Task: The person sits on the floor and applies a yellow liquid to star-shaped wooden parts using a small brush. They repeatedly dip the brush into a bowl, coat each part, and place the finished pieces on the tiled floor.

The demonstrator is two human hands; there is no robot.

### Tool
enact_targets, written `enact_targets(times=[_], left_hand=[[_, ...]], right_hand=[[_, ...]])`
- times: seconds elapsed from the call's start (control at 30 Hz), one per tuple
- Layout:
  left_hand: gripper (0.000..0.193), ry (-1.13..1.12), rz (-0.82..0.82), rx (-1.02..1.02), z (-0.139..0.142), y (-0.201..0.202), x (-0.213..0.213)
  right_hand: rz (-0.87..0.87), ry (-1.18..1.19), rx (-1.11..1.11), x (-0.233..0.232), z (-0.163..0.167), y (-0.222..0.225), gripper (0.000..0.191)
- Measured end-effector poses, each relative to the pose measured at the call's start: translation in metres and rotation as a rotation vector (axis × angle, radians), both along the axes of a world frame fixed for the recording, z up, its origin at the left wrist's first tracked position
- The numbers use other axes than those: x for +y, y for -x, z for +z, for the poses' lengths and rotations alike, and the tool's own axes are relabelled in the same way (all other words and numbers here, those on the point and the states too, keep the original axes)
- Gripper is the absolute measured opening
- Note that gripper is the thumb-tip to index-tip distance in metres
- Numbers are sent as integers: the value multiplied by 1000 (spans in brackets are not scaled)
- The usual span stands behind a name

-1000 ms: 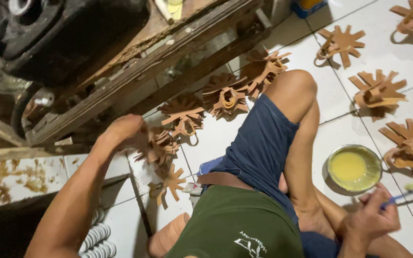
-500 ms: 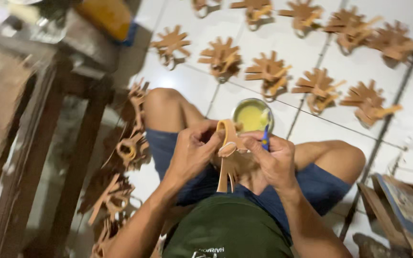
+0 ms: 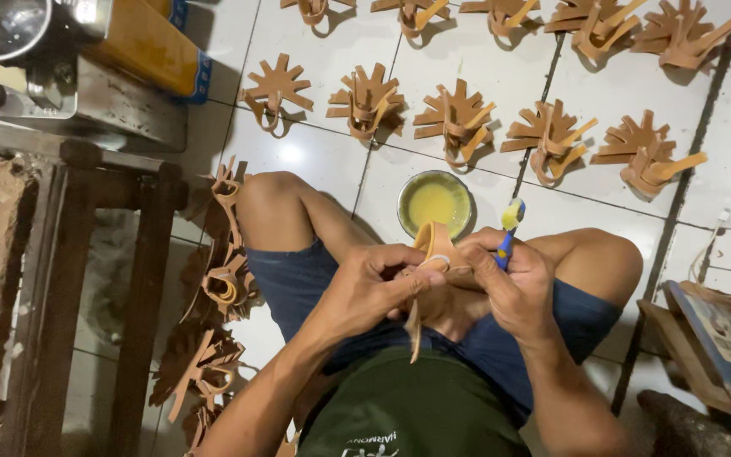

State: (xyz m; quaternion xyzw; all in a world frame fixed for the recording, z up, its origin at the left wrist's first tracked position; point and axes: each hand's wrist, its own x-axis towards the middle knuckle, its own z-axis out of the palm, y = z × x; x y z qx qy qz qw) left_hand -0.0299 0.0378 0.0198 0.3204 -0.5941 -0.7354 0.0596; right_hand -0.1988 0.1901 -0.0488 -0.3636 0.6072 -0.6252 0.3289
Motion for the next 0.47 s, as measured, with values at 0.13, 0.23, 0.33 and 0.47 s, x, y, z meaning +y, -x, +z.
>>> enact_targets(times=[0.13,0.23,0.33,0.47], left_hand=[[18,328,123,76,-13,3,18],[17,351,174,222,-14,1,28],[19,276,68,383,-15,2,22],[8,223,-94,596,-7,-9,12]], right_hand=[[-161,-61,-400,4,-31,1,28],[-241,-160,-586,8,-56,6,35],[-162,-169,-828,17,-72,8,31],[-193,-35,-710,41,-68,13,24]])
